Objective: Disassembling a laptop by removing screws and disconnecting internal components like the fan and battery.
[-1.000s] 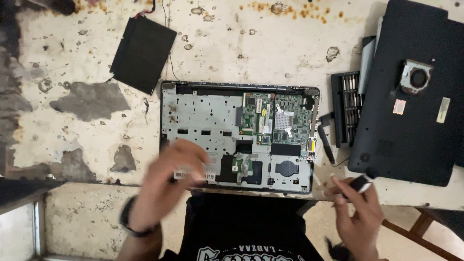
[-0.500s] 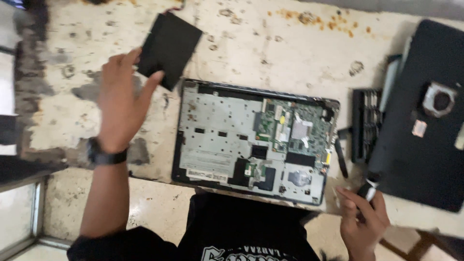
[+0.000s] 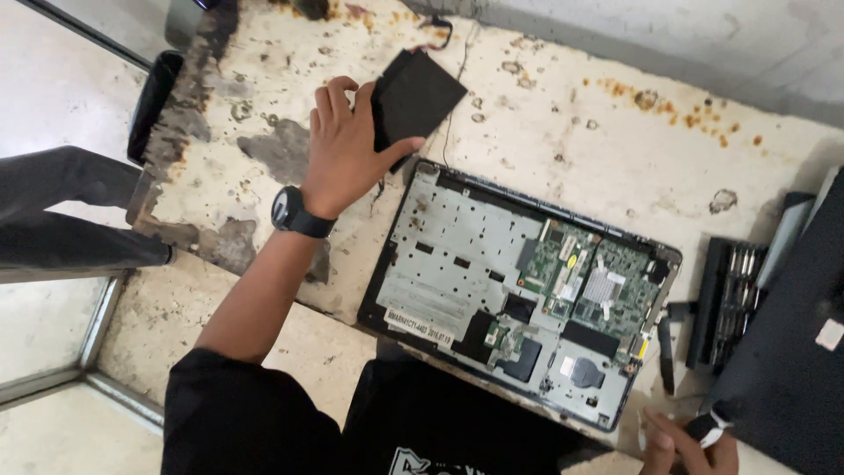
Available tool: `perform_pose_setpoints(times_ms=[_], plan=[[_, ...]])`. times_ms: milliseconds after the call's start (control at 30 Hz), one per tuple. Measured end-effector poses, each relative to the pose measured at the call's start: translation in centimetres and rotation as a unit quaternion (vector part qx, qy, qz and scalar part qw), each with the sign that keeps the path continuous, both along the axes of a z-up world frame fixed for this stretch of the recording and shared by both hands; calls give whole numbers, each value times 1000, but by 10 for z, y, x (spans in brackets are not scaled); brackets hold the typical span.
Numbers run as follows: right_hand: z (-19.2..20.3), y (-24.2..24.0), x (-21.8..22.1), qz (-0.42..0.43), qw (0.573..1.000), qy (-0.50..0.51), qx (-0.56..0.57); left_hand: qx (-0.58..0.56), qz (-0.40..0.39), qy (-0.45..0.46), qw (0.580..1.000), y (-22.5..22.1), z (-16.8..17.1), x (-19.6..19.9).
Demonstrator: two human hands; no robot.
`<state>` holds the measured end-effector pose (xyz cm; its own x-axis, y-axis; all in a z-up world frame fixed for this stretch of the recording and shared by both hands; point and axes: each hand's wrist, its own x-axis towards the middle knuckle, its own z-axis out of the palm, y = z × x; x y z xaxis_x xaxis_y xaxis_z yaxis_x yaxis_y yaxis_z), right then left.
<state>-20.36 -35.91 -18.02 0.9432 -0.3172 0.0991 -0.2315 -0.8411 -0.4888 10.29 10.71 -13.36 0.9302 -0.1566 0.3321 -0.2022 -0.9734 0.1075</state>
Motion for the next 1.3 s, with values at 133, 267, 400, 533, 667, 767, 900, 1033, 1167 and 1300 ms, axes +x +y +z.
perform_pose_setpoints(times_ms=[133, 267, 400, 533, 667, 767, 900, 1033, 1167, 1300], plan=[[-57, -47, -7, 98, 994, -48, -29, -26, 15, 50, 998, 0, -3, 2], [-33, -30, -1, 72, 997, -38, 11, -48, 60, 73, 994, 3, -11, 15], [-68, -57, 6, 191, 966, -165, -50, -92, 108, 135, 981, 10, -11, 31], [-11, -9, 4, -13, 998, 55, 9, -221, 63, 119, 966, 15, -1, 36], [18, 10, 7, -37, 999, 1, 39, -350, 43, 138, 925, 23, 26, 14], [-12, -6, -3, -61, 995, -44, 71, -394, 38, 90, 914, 44, 48, -20], [-33, -12, -8, -30, 960, -222, 168, -445, -48, -1, 894, 72, 82, -72], [-23, -15, 2, -142, 941, -169, 257, -442, -42, 74, 893, 58, 113, -108], [34, 43, 23, 1, 958, -268, 104, -377, -289, 189, 860, 9, 99, -116], [65, 88, 54, 152, 973, -164, 62, -362, -424, 215, 802, -38, 64, -97]])
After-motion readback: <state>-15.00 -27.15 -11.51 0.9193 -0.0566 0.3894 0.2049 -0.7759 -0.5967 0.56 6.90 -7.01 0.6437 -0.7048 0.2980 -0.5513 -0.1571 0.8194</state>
